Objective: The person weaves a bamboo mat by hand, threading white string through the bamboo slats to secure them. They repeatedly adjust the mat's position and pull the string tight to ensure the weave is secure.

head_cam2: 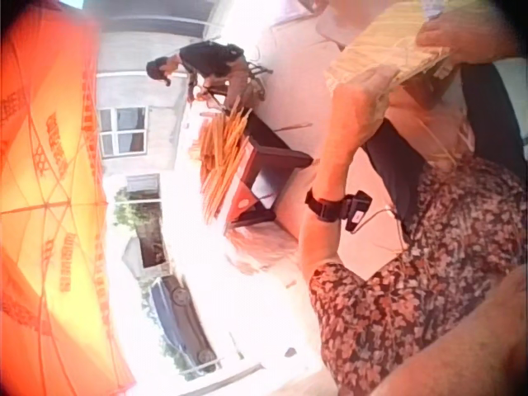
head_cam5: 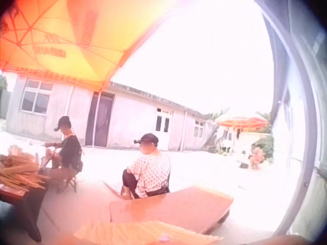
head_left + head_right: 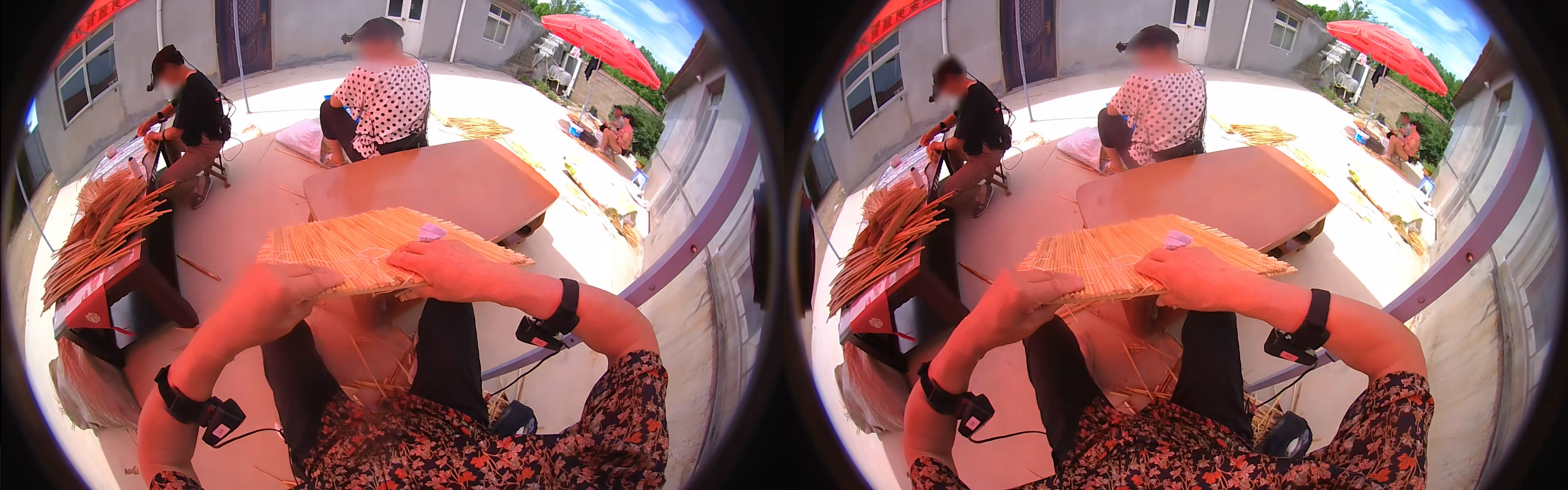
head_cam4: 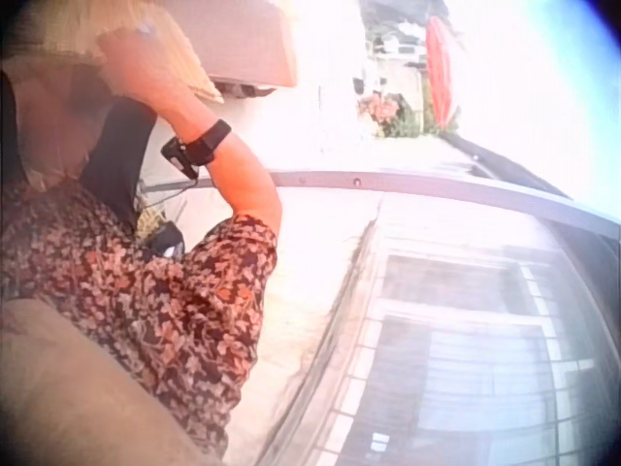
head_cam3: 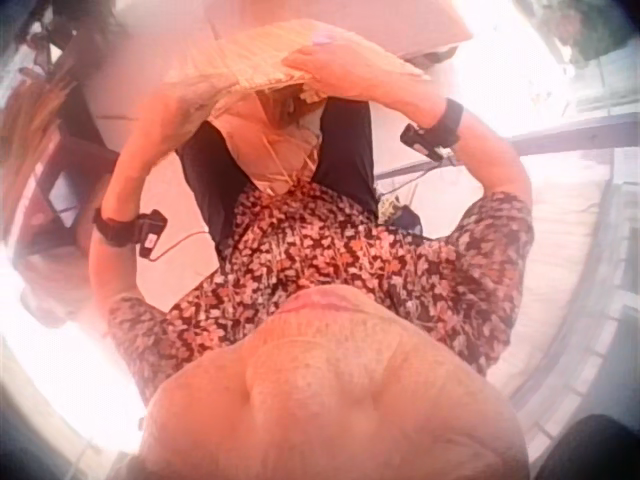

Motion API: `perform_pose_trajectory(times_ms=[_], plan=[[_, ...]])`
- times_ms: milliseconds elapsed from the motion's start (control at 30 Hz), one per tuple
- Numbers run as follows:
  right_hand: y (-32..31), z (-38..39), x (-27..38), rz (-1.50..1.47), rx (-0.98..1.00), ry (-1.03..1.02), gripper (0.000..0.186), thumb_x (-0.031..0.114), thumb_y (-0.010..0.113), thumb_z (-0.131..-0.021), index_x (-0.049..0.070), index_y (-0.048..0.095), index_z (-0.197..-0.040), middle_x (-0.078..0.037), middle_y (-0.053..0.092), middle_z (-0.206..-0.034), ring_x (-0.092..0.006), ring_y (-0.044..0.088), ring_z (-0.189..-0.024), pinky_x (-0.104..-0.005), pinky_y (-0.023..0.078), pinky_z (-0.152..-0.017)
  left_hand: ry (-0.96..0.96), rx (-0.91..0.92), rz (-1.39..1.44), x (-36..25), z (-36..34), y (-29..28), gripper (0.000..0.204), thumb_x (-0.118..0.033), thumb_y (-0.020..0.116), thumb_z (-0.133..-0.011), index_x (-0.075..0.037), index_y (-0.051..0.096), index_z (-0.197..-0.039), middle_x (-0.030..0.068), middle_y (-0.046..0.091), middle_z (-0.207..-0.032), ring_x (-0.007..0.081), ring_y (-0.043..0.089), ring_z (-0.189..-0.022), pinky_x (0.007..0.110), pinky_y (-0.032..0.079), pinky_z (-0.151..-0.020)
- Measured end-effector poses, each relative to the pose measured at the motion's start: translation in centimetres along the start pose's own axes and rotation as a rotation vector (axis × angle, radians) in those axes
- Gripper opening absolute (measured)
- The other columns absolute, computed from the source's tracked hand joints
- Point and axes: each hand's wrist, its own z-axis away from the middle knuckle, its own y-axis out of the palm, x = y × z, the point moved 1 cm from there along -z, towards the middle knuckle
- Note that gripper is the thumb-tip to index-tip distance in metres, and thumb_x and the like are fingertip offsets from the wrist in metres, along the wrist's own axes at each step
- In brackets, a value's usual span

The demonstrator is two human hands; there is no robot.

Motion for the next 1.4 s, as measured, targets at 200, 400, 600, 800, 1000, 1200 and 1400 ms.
perform_pose_trajectory(times_ms=[200,400,600,800,1000,1200,1400], plan=[[3.5,0.9,0.3,0.090,-0.108,-0.036,0.053,0.011,0.074,-0.083,0.008,0.058,-0.134,-0.014,0.067,-0.121,-0.0391,0.068,-0.111,-0.0492,0.057,-0.087,0.028,-0.010,-0.041,-1.7,1.2,1.9,0.043,0.005,0.066,-0.083,-0.007,0.071,-0.124,0.0139,0.077,-0.112,0.0345,0.075,-0.097,0.041,0.061,-0.080],[4.0,2.0,-1.2,-0.176,0.034,-0.206,0.078,0.031,0.084,-0.082,0.004,0.053,-0.149,-0.021,0.070,-0.121,-0.0431,0.066,-0.119,-0.0503,0.053,-0.099,0.072,-0.001,-0.114,-1.9,4.0,5.8,0.042,0.004,0.067,-0.082,-0.005,0.071,-0.123,0.0151,0.075,-0.120,0.0347,0.073,-0.110,0.042,0.061,-0.091],[1.5,-0.2,0.3,-0.048,-0.240,0.059,0.041,0.034,0.080,-0.087,-0.003,0.074,-0.105,-0.025,0.075,-0.106,-0.0423,0.071,-0.106,-0.0495,0.056,-0.090,0.088,-0.001,-0.184,-1.0,6.0,11.5,0.043,0.006,0.066,-0.082,-0.005,0.071,-0.123,0.0147,0.074,-0.125,0.0351,0.071,-0.119,0.043,0.059,-0.101],[1.7,-2.9,1.9,-0.176,-0.291,0.024,0.031,0.029,0.076,-0.090,-0.001,0.071,-0.100,-0.023,0.074,-0.094,-0.0425,0.072,-0.096,-0.0516,0.056,-0.085,0.065,-0.057,-0.216,-0.3,6.7,13.3,0.043,0.008,0.067,-0.080,-0.005,0.072,-0.121,0.0137,0.074,-0.125,0.0341,0.072,-0.118,0.043,0.059,-0.100],[4.9,-5.2,-3.9,-0.341,-0.310,0.214,0.032,0.028,0.076,-0.092,-0.001,0.071,-0.103,-0.021,0.074,-0.092,-0.0390,0.072,-0.091,-0.0492,0.054,-0.082,0.022,-0.047,-0.221,-0.2,6.6,13.4,0.040,0.004,0.070,-0.080,-0.007,0.073,-0.119,0.0117,0.075,-0.122,0.0315,0.072,-0.117,0.041,0.060,-0.098],[11.4,-3.3,-9.0,-0.426,-0.418,0.364,0.030,0.025,0.074,-0.095,0.000,0.073,-0.112,-0.020,0.076,-0.096,-0.0352,0.073,-0.092,-0.0435,0.055,-0.083,0.049,-0.085,-0.207,-0.5,6.3,12.9,0.039,-0.001,0.072,-0.080,-0.007,0.073,-0.118,0.0112,0.075,-0.121,0.0314,0.072,-0.117,0.041,0.060,-0.099],[15.7,-1.5,-11.1,-0.629,-0.600,0.448,0.030,0.028,0.071,-0.094,0.004,0.076,-0.113,-0.019,0.078,-0.101,-0.0346,0.075,-0.097,-0.0450,0.057,-0.086,0.036,-0.076,-0.181,-0.3,6.4,13.0,0.036,-0.003,0.073,-0.082,-0.006,0.072,-0.118,0.0118,0.074,-0.121,0.0323,0.071,-0.117,0.042,0.059,-0.100]])
